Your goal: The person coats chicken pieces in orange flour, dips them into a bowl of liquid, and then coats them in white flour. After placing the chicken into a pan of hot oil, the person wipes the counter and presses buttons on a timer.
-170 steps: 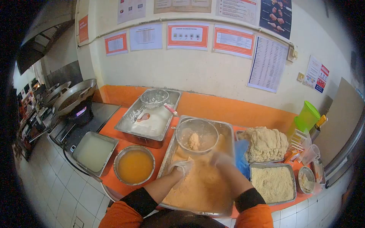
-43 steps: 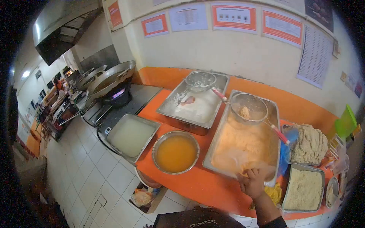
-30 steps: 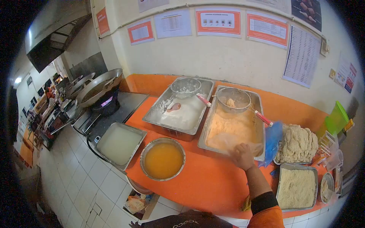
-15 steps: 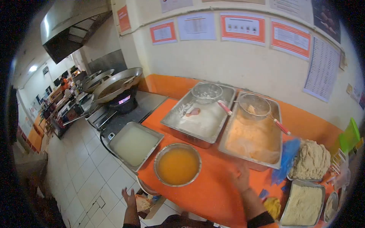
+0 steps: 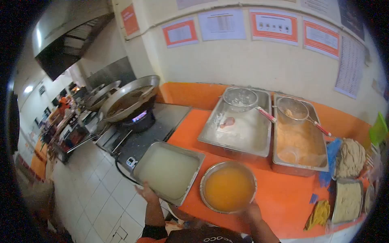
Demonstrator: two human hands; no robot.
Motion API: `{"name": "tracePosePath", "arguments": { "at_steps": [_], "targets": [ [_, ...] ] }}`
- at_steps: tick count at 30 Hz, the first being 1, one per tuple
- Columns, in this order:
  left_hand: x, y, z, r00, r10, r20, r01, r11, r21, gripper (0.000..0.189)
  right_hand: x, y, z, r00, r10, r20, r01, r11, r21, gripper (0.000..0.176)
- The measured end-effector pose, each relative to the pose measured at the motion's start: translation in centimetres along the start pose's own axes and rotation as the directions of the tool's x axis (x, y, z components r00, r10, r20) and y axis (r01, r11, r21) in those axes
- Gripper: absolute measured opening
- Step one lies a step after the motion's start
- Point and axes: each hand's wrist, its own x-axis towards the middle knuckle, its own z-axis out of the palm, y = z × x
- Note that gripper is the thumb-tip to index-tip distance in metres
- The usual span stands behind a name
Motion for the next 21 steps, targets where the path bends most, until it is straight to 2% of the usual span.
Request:
{"name": "tracePosePath", "arguments": {
  "at_steps": [1,2,3,4,5,6,7,9,10,11,12,13,14,15,17,18,19,20,21],
  "targets": [
    [-0.3,0.9,0.8,0.995,0.068,-0.073,-0.069,0.998,-0.002,0.057,1.0,1.9,-1.5,0.997,-0.061,-0.051,0.052,0.987,-0.152,0.039],
    [-0.7,2.8,1.9,0.998,0.04,-0.041,-0.04,0.999,0.002,0.057,0.9,2.4,-1.9,0.993,-0.055,-0.105,0.04,0.989,-0.144,0.036],
    [-1.2,5.3,3.4,0.889,0.452,0.075,-0.439,0.793,0.422,0.053,0.7,3.1,-2.2,0.986,-0.048,-0.158,0.027,0.991,-0.134,0.034],
    [-1.3,6.4,4.8,0.62,0.703,0.348,-0.695,0.287,0.659,0.048,1.0,4.4,-2.7,0.979,-0.052,-0.196,0.028,0.992,-0.124,0.034],
    [-1.3,6.1,6.2,0.629,0.686,0.366,-0.704,0.303,0.642,0.048,1.4,5.8,-3.5,0.969,-0.178,-0.172,0.136,0.964,-0.229,0.033],
    [-1.8,5.8,7.5,0.733,0.412,0.541,-0.649,0.661,0.376,0.049,0.9,6.0,-3.7,0.957,-0.242,-0.162,0.189,0.94,-0.285,0.032],
    [-2.4,5.5,8.9,0.655,0.149,0.741,-0.369,0.919,0.141,0.049,0.5,6.1,-4.0,0.94,-0.304,-0.152,0.239,0.91,-0.34,0.031],
    [-5.0,5.1,12.0,0.354,0.075,0.932,-0.588,0.793,0.159,0.057,-0.8,4.8,-3.7,0.957,-0.146,-0.251,0.092,0.973,-0.213,0.031],
    [-6.7,5.0,12.7,0.251,0.048,0.967,-0.761,0.626,0.167,0.06,-1.5,4.3,-3.5,0.955,-0.092,-0.281,0.046,0.985,-0.166,0.031],
    [-8.2,5.0,13.2,0.158,0.001,0.987,-0.894,0.424,0.142,0.064,-2.2,3.9,-3.5,0.943,-0.113,-0.313,0.067,0.986,-0.155,0.032],
    [-9.1,5.1,13.2,0.155,0.006,0.988,-0.894,0.427,0.138,0.064,-2.4,4.0,-4.2,0.936,-0.127,-0.327,0.081,0.985,-0.152,0.032],
    [-10.0,5.3,13.0,0.099,-0.143,0.985,-0.944,0.299,0.138,0.067,-2.6,4.1,-4.8,0.929,-0.141,-0.341,0.095,0.984,-0.149,0.033],
    [-10.5,5.5,12.7,0.066,-0.295,0.953,-0.979,0.165,0.119,0.071,-2.8,5.3,-6.8,0.915,-0.272,-0.296,0.174,0.932,-0.318,0.033],
    [-10.7,5.8,12.2,0.076,-0.292,0.953,-0.978,0.162,0.128,0.071,-3.7,3.8,-6.2,0.916,-0.228,-0.331,0.153,0.959,-0.236,0.035],
    [-10.7,6.3,10.6,0.136,-0.42,0.897,-0.964,0.152,0.217,0.073,-5.5,0.9,-5.0,0.907,-0.137,-0.398,0.121,0.991,-0.064,0.037],
    [-10.3,6.3,9.5,0.149,-0.424,0.893,-0.963,0.142,0.228,0.073,-6.3,0.0,-5.0,0.901,-0.109,-0.42,0.135,0.99,0.033,0.038],
    [-9.7,6.4,8.2,0.227,-0.324,0.918,-0.94,0.173,0.294,0.074,-6.9,-0.7,-5.2,0.894,-0.079,-0.44,0.15,0.98,0.13,0.039],
    [-8.9,6.5,7.0,0.306,-0.222,0.926,-0.912,0.209,0.351,0.075,-7.5,-1.1,-5.8,0.9,-0.069,-0.43,0.139,0.981,0.133,0.039],
    [-7.9,6.7,5.9,0.315,-0.228,0.921,-0.911,0.199,0.361,0.075,-8.1,-1.5,-6.8,0.89,-0.051,-0.453,0.121,0.985,0.125,0.04]
  ]
}}
